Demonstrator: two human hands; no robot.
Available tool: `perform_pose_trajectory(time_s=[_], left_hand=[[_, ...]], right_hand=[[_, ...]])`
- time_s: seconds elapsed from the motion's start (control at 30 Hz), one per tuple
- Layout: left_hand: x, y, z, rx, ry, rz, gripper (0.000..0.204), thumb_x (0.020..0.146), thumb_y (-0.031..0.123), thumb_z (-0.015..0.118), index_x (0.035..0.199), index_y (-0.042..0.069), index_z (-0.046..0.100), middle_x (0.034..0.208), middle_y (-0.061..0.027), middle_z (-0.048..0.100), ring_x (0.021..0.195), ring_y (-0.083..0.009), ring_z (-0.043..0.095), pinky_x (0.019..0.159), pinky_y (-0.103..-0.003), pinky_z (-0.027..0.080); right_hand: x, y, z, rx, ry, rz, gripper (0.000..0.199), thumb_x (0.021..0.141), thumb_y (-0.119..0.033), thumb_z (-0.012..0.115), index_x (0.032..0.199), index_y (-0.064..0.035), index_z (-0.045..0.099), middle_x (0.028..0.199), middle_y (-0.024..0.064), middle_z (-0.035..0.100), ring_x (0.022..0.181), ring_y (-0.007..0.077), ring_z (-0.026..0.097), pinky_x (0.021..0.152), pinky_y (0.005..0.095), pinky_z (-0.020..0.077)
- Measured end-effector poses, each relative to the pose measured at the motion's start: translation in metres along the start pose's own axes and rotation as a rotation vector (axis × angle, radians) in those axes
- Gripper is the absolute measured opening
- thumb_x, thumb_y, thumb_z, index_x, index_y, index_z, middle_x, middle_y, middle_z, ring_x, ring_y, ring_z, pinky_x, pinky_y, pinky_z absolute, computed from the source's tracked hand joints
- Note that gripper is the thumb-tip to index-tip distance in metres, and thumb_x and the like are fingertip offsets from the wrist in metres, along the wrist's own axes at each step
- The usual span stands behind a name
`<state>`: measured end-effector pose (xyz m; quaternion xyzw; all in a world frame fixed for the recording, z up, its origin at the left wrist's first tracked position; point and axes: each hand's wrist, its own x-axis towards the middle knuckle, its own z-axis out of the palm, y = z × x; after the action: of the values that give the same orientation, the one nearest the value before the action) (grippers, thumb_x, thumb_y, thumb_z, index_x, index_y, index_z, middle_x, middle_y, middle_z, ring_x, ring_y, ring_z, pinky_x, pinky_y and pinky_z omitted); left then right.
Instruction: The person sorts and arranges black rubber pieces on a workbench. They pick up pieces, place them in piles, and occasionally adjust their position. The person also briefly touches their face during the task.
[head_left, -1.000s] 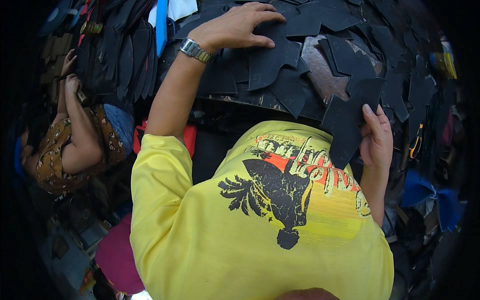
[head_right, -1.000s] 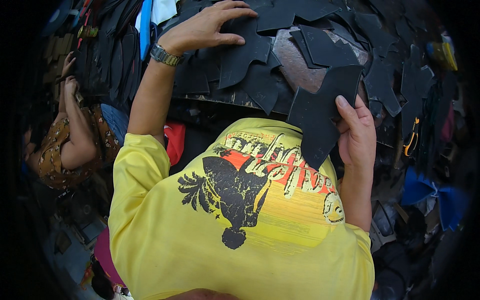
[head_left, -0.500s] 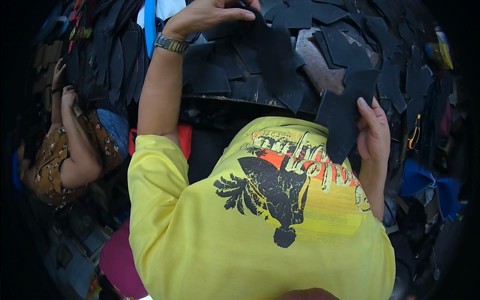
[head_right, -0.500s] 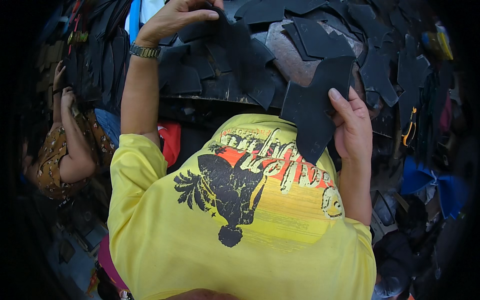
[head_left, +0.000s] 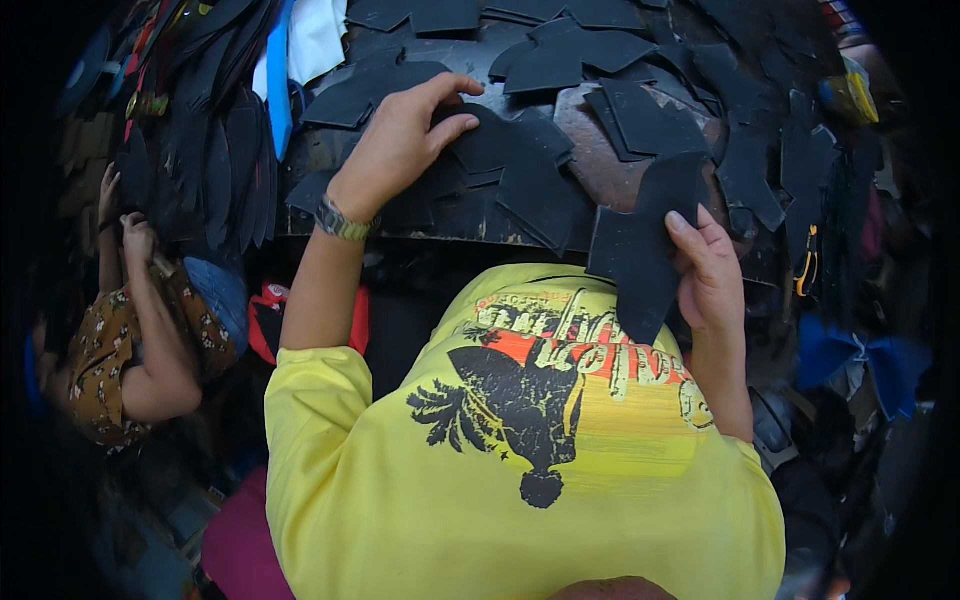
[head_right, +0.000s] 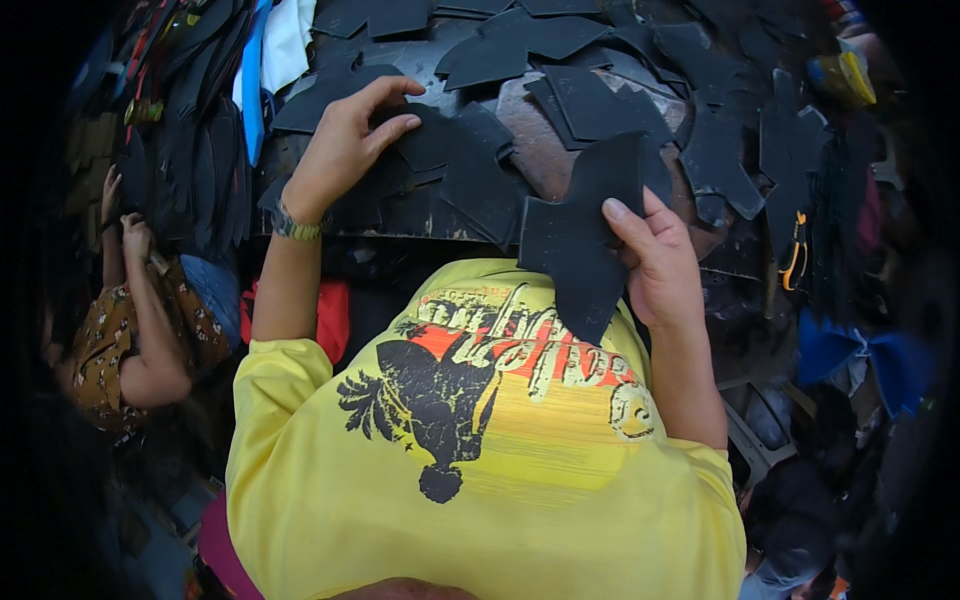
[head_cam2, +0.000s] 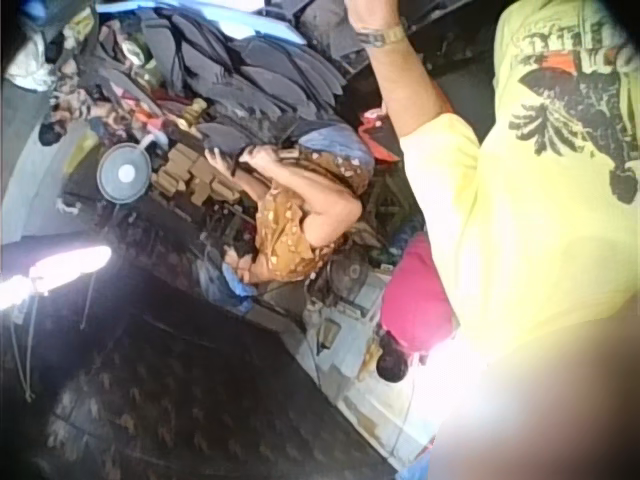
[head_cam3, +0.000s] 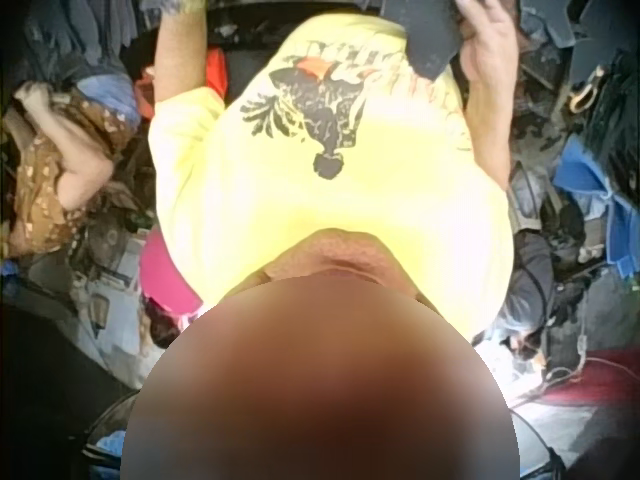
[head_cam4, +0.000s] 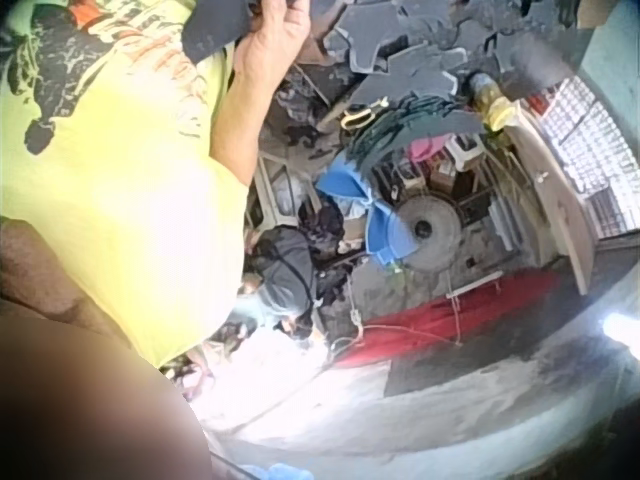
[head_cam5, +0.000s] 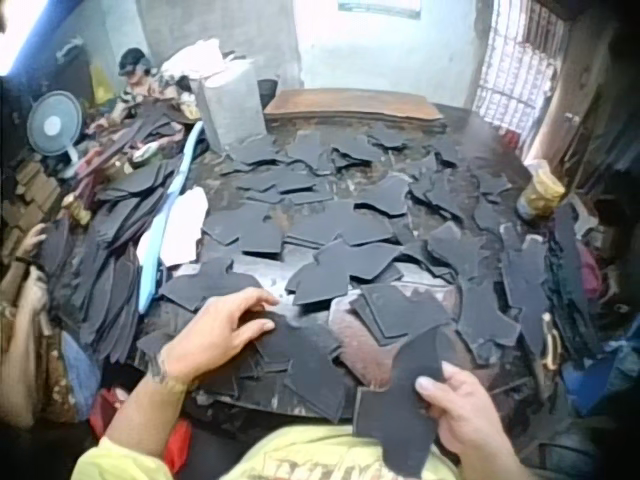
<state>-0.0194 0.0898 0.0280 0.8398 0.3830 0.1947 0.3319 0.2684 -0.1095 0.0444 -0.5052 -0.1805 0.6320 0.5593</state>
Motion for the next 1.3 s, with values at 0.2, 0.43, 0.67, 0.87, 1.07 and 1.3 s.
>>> perform_pose_trajectory(time_s=[0.2, 0.43, 0.67, 0.87, 1.07, 1.3], left_hand=[[-0.007, 0.029, 0.005, 0.485, 0.185, 0.248, 0.033, 0.085, 0.015, 0.076, 0.115, 0.007, 0.067, 0.11, -0.0099, 0.066, 0.107, -0.0303, 0.062, 0.091, -0.042, 0.049], [-0.011, 0.068, 0.05, 0.376, 0.074, 0.25, 0.095, 0.074, 0.046, 0.085, 0.151, 0.012, 0.041, 0.128, -0.0175, 0.058, 0.121, -0.0347, 0.055, 0.108, -0.054, 0.037], [-0.011, 0.071, 0.065, 0.417, 0.069, 0.138, 0.094, 0.076, 0.037, 0.083, 0.155, 0.014, 0.037, 0.132, -0.0181, 0.053, 0.124, -0.0351, 0.052, 0.111, -0.057, 0.033], [-0.01, 0.066, 0.061, 0.417, 0.09, 0.096, 0.085, 0.078, 0.024, 0.079, 0.152, 0.012, 0.04, 0.128, -0.0167, 0.056, 0.12, -0.033, 0.055, 0.107, -0.049, 0.037], [-0.01, 0.066, 0.06, 0.419, 0.066, 0.083, 0.079, 0.079, 0.019, 0.078, 0.15, 0.011, 0.043, 0.128, -0.016, 0.056, 0.12, -0.0326, 0.055, 0.107, -0.049, 0.036], [-0.004, 0.079, 0.054, 0.214, 0.169, 0.214, 0.055, 0.086, 0.024, 0.077, 0.134, 0.005, 0.058, 0.119, -0.0145, 0.061, 0.115, -0.0329, 0.057, 0.102, -0.044, 0.042]], right_hand=[[-0.003, -0.002, -0.001, -0.009, -0.003, -0.014, 0.03, 0.1, -0.013, 0.064, 0.127, -0.0015, 0.063, 0.109, 0.0066, 0.072, 0.093, 0.0125, 0.07, 0.082, 0.0269, 0.0587], [-0.006, -0.001, -0.007, 0.023, -0.01, 0.005, 0.028, 0.099, -0.013, 0.064, 0.125, -0.0014, 0.064, 0.109, 0.0069, 0.072, 0.093, 0.0126, 0.07, 0.081, 0.0271, 0.0585], [-0.006, -0.003, -0.016, 0.028, 0.041, -0.02, 0.026, 0.099, -0.012, 0.064, 0.123, -0.0013, 0.064, 0.107, 0.0066, 0.072, 0.092, 0.0127, 0.07, 0.08, 0.0272, 0.0583], [-0.007, 0.0, -0.015, 0.05, 0.01, -0.028, 0.027, 0.1, -0.011, 0.063, 0.125, -0.0007, 0.064, 0.108, 0.007, 0.072, 0.093, 0.0133, 0.07, 0.081, 0.0281, 0.0587], [-0.005, -0.002, -0.02, 0.045, -0.016, -0.034, 0.028, 0.101, -0.012, 0.062, 0.126, -0.0007, 0.064, 0.112, 0.0082, 0.072, 0.098, 0.0143, 0.07, 0.086, 0.0305, 0.0583], [0.003, -0.007, -0.017, 0.21, 0.041, -0.213, 0.03, 0.107, -0.015, 0.051, 0.133, -0.0018, 0.056, 0.124, 0.0102, 0.068, 0.108, 0.0189, 0.068, 0.092, 0.0337, 0.0571]])
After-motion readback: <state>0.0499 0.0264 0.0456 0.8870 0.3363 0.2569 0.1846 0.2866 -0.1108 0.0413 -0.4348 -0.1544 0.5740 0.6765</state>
